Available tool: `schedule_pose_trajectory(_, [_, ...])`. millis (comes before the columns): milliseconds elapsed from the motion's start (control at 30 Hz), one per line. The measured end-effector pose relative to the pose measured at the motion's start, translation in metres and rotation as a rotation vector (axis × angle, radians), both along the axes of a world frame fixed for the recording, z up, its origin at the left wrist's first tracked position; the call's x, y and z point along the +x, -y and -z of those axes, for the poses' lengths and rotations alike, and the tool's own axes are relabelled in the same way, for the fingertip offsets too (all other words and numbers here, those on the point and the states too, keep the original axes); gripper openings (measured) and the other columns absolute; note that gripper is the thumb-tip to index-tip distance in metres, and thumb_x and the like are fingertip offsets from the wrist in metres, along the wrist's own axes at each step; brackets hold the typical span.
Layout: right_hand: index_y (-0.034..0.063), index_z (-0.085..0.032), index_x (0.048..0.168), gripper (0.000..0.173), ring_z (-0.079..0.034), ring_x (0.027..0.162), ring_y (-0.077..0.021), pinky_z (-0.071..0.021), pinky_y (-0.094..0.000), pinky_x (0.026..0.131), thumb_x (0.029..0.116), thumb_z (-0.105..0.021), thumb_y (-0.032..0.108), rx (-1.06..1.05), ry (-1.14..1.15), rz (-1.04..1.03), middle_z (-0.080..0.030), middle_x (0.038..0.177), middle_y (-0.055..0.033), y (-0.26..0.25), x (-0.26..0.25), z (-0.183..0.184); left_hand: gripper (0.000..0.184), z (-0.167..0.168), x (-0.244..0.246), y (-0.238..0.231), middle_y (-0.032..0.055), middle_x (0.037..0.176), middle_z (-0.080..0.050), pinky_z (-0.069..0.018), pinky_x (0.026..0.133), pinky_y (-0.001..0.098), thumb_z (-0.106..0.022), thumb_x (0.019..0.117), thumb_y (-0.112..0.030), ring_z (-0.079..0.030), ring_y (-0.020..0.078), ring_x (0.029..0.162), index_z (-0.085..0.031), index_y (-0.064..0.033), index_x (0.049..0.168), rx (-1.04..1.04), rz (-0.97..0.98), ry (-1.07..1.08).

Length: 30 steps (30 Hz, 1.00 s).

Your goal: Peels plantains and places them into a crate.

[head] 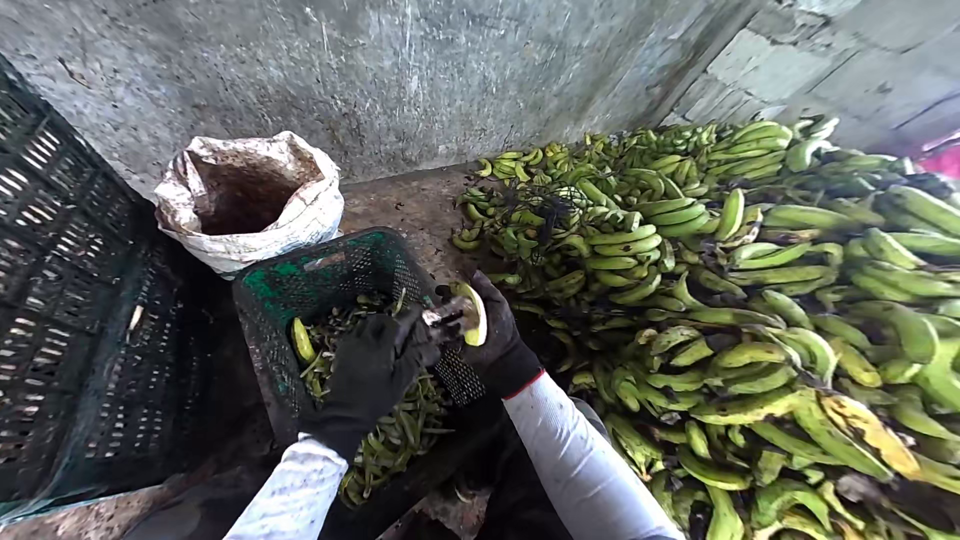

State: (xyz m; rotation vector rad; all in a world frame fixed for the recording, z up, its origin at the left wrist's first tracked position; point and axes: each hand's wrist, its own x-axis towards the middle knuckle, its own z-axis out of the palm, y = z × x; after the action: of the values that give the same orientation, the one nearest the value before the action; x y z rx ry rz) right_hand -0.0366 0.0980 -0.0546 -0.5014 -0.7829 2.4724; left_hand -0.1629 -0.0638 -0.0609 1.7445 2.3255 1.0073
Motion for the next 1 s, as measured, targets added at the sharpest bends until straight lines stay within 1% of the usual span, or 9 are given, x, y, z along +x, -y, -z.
schedule_pose_trajectory(167, [0.0106,-0.062,0.087,0.058,-0.064,0.059,-0.012,-0.0559,-0.0269,0.054,0.108,-0.021,0.045,-0.086,-0.102,0.104,-0.066,0.071,-0.0035,-0.007,0.009,0.012,0.063,0.008,0.02,-0.004,0.0201,0.114,-0.071,-0.0517,0.094,0.0627,-0.044,0.0984,-0.068,-0.067,0.0428,0.111,-0.067,-0.0224,0.136,0.179,0.043,-0.233])
schedule_pose_trajectory(233, [0.015,-0.064,0.084,0.054,-0.065,0.061,-0.0111,-0.0561,-0.0274,0.055,0.1055,-0.027,0.048,-0.095,-0.13,0.036,-0.066,0.071,-0.0015,-0.002,0.011,0.011,0.064,0.008,0.021,-0.003,0.0211,0.118,-0.07,-0.0513,0.094,0.0625,-0.042,0.0987,-0.067,-0.066,0.0434,0.113,-0.066,-0.021,0.137,0.123,0.033,-0.202])
schedule_pose_trajectory(367, [0.0137,-0.063,0.1,0.042,-0.067,0.064,-0.0122,-0.0581,-0.0281,0.057,0.1073,-0.032,0.041,0.117,-0.002,-0.024,-0.067,0.076,-0.0037,0.01,0.005,0.005,0.061,-0.007,0.017,-0.003,0.0194,0.134,-0.063,-0.0489,0.1,0.0592,-0.044,0.1022,-0.055,-0.062,0.039,0.12,-0.052,-0.019,0.151,-0.18,-0.022,0.199])
schedule_pose_trajectory(467, [0.0114,-0.059,0.118,0.032,-0.065,0.074,-0.0085,-0.058,-0.0265,0.067,0.1085,-0.033,0.028,0.375,0.164,-0.043,-0.066,0.087,-0.0016,0.019,0.001,0.004,0.052,-0.006,0.006,-0.006,0.0125,0.129,-0.066,-0.0507,0.101,0.0527,-0.047,0.1057,-0.048,-0.065,0.0274,0.115,-0.049,-0.0215,0.15,-0.22,-0.123,0.514])
schedule_pose_trajectory(567, [0.0077,-0.058,0.129,0.039,-0.063,0.08,-0.0081,-0.0559,-0.0263,0.072,0.1021,-0.044,0.032,0.547,0.264,-0.141,-0.066,0.097,-0.0027,0.024,0.002,0.006,0.044,0.004,-0.003,-0.007,0.0096,0.117,-0.068,-0.0534,0.093,0.0466,-0.043,0.1086,-0.044,-0.066,0.0204,0.103,-0.054,-0.0197,0.144,-0.17,-0.236,0.684])
schedule_pose_trajectory(633, [0.0058,-0.058,0.129,0.038,-0.065,0.077,-0.0082,-0.0571,-0.0251,0.071,0.1015,-0.041,0.026,0.506,0.224,-0.137,-0.068,0.093,-0.0034,0.026,0.005,0.006,0.043,0.009,-0.01,-0.005,0.0096,0.114,-0.069,-0.0556,0.09,0.0479,-0.043,0.1084,-0.045,-0.068,0.0211,0.101,-0.055,-0.0201,0.142,-0.17,-0.307,0.734])
schedule_pose_trajectory(667, [0.0063,-0.06,0.119,0.032,-0.065,0.069,-0.0088,-0.0568,-0.0243,0.063,0.1016,-0.039,0.023,0.412,0.197,-0.105,-0.067,0.085,-0.0041,0.027,0.005,0.005,0.045,0.008,-0.012,-0.004,0.0096,0.11,-0.069,-0.0555,0.087,0.0487,-0.044,0.1072,-0.049,-0.068,0.0219,0.097,-0.056,-0.0197,0.139,-0.172,-0.324,0.737])
schedule_pose_trajectory(833, [0.0115,-0.065,0.106,0.052,-0.062,0.057,-0.0125,-0.0544,-0.0269,0.05,0.1038,-0.035,0.054,0.033,-0.006,-0.083,-0.064,0.075,-0.0057,0.0,0.009,0.009,0.06,-0.009,-0.009,0.009,0.0132,0.115,-0.069,-0.0537,0.09,0.0553,-0.048,0.1012,-0.06,-0.068,0.0291,0.102,-0.054,-0.0173,0.143,-0.233,-0.163,0.438])
schedule_pose_trajectory(1000, [0.008,-0.066,0.114,0.058,-0.066,0.064,-0.0136,-0.0596,-0.0308,0.061,0.1053,-0.024,0.048,0.085,-0.052,-0.126,-0.068,0.078,-0.0057,-0.019,0.018,0.018,0.068,0.0,0.019,0.016,0.0189,0.127,-0.068,-0.0507,0.098,0.0598,-0.052,0.0966,-0.064,-0.064,0.0403,0.118,-0.062,-0.0127,0.14,-0.083,0.089,0.031])
